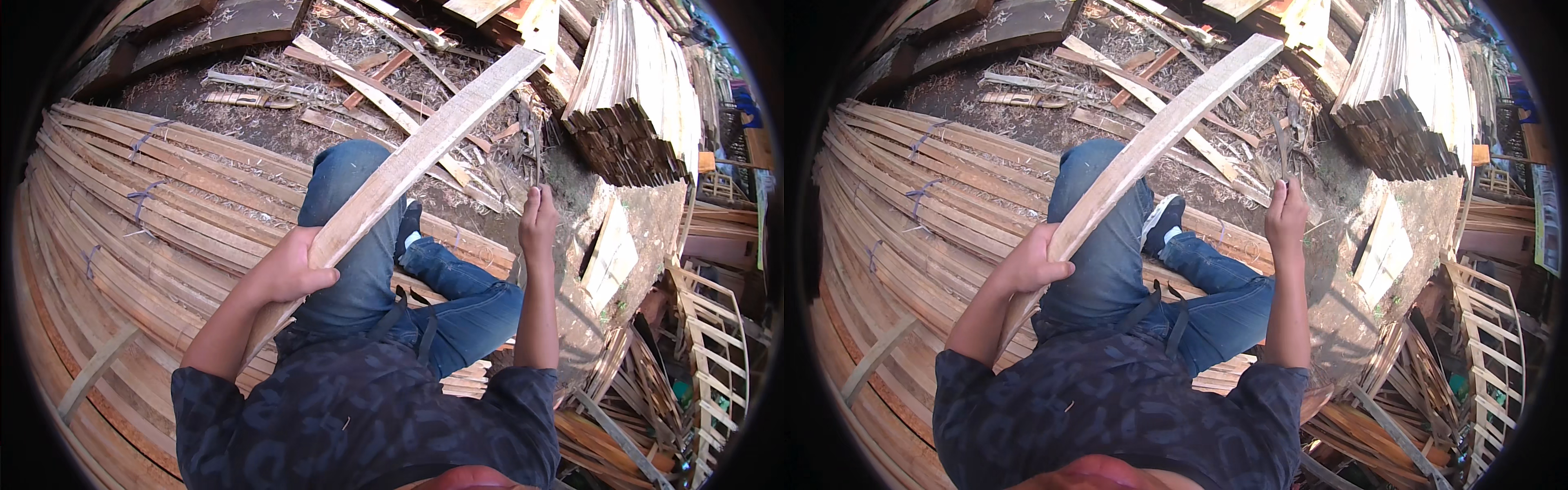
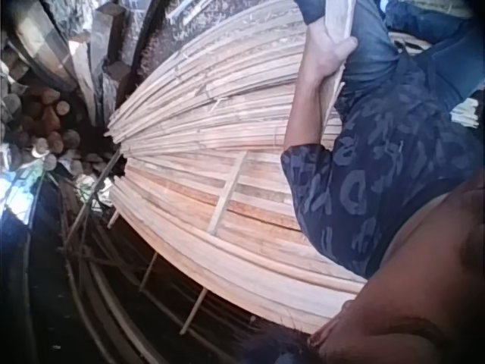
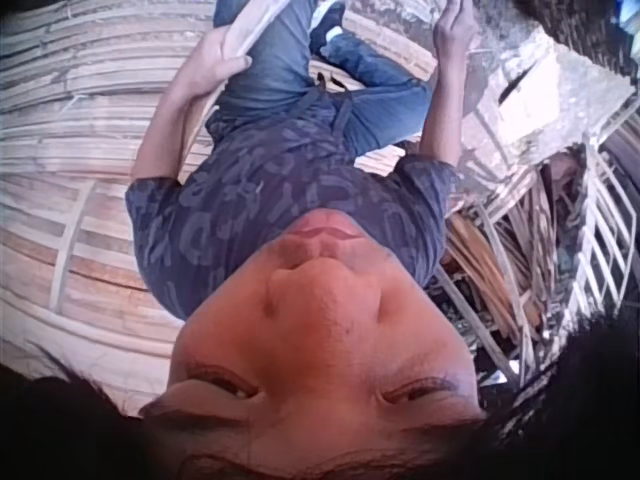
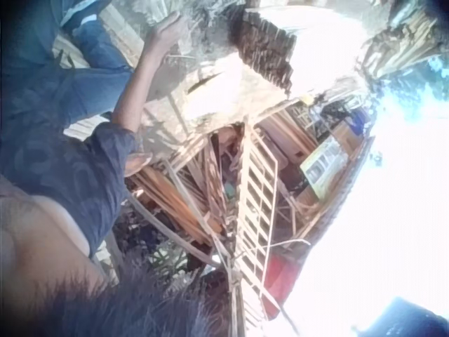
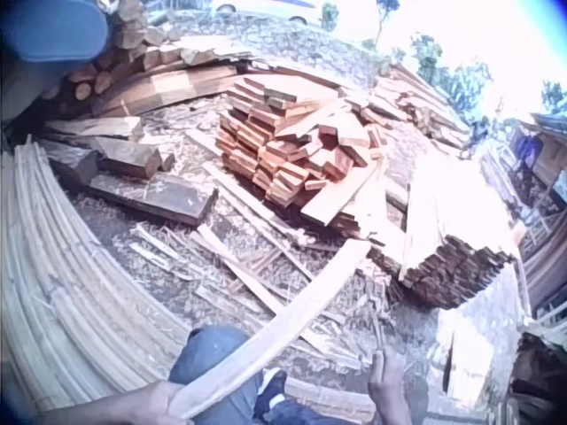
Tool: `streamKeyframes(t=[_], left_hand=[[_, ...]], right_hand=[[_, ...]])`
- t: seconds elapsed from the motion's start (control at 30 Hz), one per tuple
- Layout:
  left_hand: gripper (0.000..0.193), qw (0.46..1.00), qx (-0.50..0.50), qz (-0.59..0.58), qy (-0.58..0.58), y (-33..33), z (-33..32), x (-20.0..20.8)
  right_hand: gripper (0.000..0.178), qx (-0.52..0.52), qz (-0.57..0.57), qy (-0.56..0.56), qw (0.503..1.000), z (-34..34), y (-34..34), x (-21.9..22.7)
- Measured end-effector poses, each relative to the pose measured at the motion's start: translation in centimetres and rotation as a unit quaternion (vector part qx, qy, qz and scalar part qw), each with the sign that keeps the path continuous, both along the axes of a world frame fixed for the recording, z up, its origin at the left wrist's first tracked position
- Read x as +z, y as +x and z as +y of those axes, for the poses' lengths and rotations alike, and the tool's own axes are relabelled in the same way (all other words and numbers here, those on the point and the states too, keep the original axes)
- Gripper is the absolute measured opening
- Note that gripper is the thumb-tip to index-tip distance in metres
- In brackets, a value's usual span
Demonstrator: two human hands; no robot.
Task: The person sits on the ground and uses a curved knife to shave thin strips from a long piece of wood held between their legs. They repeatedly scrape the blade along the wood's surface to remove material.
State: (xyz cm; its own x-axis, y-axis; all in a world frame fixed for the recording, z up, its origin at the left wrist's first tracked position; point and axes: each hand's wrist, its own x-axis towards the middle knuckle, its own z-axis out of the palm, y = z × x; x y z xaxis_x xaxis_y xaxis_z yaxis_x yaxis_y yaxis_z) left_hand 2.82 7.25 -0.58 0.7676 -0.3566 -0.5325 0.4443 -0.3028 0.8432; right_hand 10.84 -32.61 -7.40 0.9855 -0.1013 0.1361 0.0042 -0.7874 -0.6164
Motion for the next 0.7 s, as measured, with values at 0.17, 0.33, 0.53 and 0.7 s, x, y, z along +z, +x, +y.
streamKeyframes(t=[0.17,0.33,0.53,0.7], left_hand=[[0.044,0.999,-0.010,-0.005,0.044,0.1,-0.6,0.8],[0.045,0.999,0.013,0.008,0.043,0.0,-0.6,1.2],[0.045,0.997,0.051,-0.021,0.053,-0.2,-1.3,1.3],[0.046,0.998,0.032,-0.023,0.047,-0.5,-0.4,0.5]], right_hand=[[0.019,0.201,-0.089,-0.042,0.975,8.4,-2.1,5.4],[0.023,0.228,-0.087,-0.158,0.957,8.8,0.2,5.9],[0.025,0.244,-0.137,-0.217,0.935,7.5,4.0,4.9],[0.032,-0.050,-0.011,-0.195,0.980,-0.7,10.5,4.0]])
